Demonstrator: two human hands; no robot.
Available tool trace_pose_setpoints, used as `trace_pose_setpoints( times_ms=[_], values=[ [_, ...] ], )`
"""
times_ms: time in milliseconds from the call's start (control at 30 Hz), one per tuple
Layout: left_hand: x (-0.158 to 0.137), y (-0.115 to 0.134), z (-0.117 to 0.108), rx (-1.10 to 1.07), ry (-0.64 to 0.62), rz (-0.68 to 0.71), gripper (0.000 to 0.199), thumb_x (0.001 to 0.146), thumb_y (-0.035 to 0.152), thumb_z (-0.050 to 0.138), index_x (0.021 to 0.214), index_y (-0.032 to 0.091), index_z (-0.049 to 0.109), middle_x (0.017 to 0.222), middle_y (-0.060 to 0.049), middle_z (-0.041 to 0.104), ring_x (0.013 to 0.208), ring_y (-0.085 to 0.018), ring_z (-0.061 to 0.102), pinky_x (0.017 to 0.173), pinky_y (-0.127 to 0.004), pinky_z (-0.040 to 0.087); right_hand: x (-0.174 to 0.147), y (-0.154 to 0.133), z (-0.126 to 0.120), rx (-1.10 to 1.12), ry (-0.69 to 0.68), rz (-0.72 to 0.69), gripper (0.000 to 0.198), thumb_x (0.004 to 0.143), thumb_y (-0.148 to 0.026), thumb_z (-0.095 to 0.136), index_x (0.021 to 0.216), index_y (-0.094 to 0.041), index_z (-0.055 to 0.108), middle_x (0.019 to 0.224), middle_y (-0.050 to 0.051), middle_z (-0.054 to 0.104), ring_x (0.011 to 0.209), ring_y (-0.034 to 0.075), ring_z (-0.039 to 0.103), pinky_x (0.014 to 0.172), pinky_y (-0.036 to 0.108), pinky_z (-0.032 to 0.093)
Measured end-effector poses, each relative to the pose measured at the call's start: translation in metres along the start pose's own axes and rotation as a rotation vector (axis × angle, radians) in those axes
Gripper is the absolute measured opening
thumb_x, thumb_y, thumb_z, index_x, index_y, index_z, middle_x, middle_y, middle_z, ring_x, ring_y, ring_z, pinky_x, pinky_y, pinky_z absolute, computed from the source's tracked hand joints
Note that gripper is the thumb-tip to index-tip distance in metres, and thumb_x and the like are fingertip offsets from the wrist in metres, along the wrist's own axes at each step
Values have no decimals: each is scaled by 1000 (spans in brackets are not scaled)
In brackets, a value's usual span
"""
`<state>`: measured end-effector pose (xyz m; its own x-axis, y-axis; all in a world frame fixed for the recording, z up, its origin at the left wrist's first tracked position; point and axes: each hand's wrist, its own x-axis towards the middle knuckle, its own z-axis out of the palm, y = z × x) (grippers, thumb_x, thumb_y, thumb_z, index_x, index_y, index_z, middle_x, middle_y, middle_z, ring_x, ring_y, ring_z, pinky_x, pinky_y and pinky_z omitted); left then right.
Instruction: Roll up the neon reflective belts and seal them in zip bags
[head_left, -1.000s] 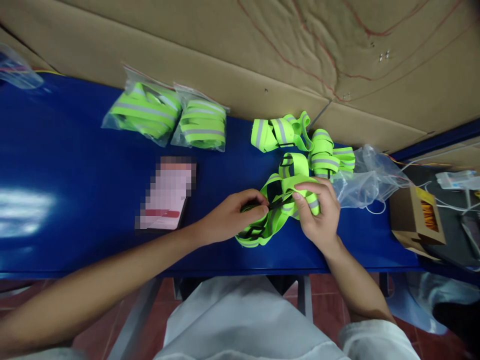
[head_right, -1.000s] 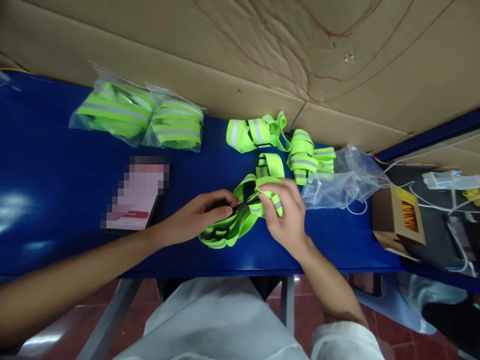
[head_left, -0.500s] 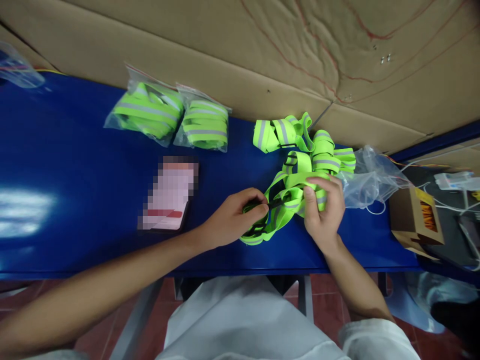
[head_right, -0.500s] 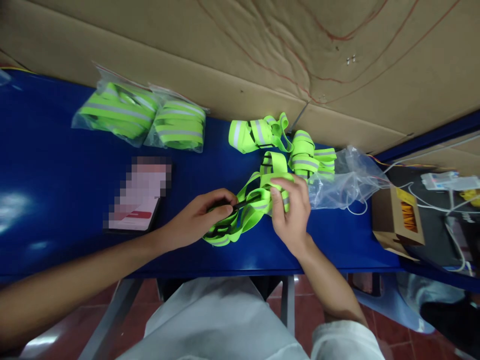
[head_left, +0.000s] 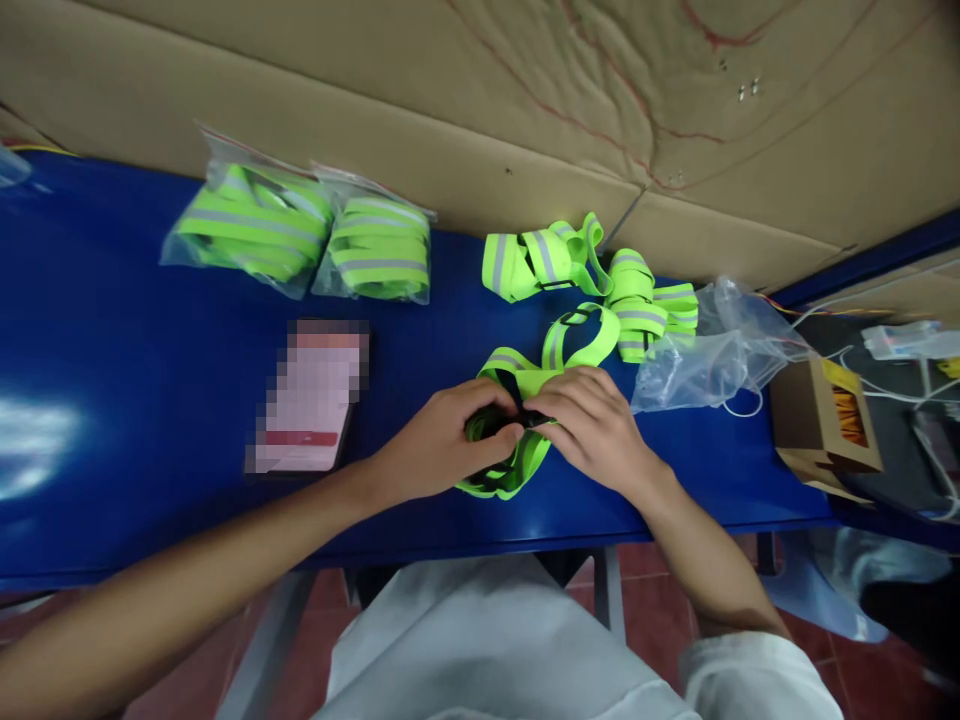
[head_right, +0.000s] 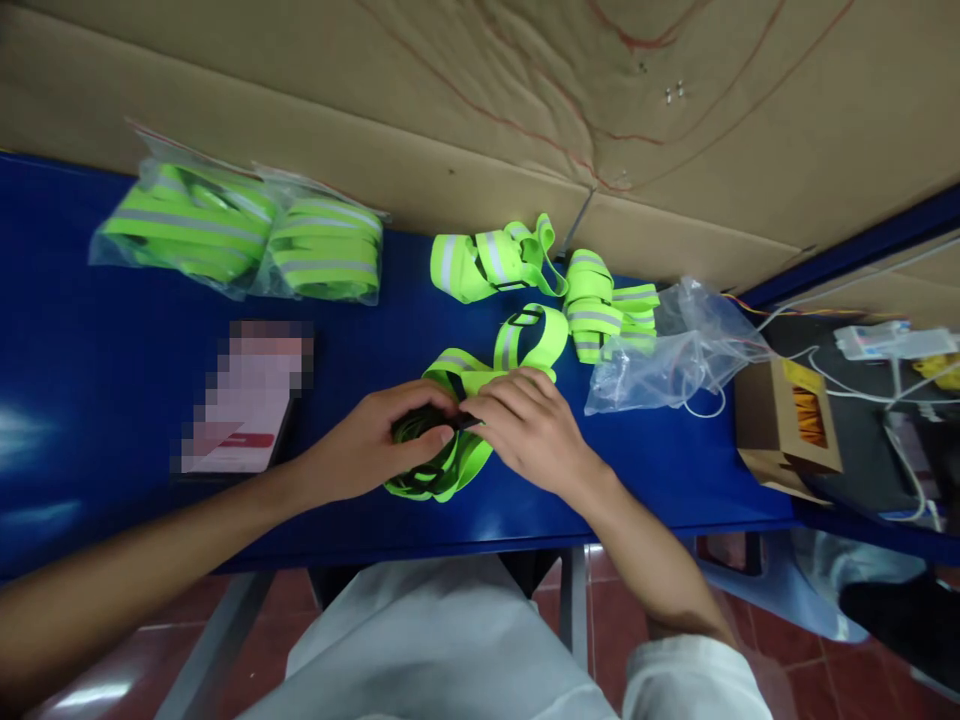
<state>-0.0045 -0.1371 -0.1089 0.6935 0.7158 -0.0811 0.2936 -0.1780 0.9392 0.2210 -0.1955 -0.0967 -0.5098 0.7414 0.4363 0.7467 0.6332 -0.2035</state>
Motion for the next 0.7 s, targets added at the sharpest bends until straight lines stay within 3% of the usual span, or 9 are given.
trace_pose_setpoints(
  times_ms=[233, 533, 700],
  values=[
    [4, 10, -2, 74, 2, -16, 32, 94, 48, 61, 104, 18, 68, 104, -3, 72, 95, -19, 67, 87, -32, 46, 0, 12, -11, -49, -29, -9, 20, 101, -12, 61, 119, -17, 66, 108, 10, 76, 106, 25, 71, 98, 45, 53],
    [-1, 12, -9, 186, -28, -45, 42, 95, 53, 62, 123, 23, 71, 115, -3, 76, 102, -23, 71, 86, -33, 48, -2, 23, 2, -21, -1, -23, 22, 102, -13, 57, 123, -19, 60, 110, 12, 73, 110, 27, 68, 99, 48, 55],
    [-4, 14, -7, 196, 27, -62, 37, 94, 43, 64, 124, 22, 68, 118, -3, 76, 104, -23, 72, 87, -34, 50, -8, 37, 2, 35, 42, 21, 27, 101, -13, 57, 126, -22, 60, 117, 12, 72, 116, 28, 68, 101, 50, 55]
  ],
)
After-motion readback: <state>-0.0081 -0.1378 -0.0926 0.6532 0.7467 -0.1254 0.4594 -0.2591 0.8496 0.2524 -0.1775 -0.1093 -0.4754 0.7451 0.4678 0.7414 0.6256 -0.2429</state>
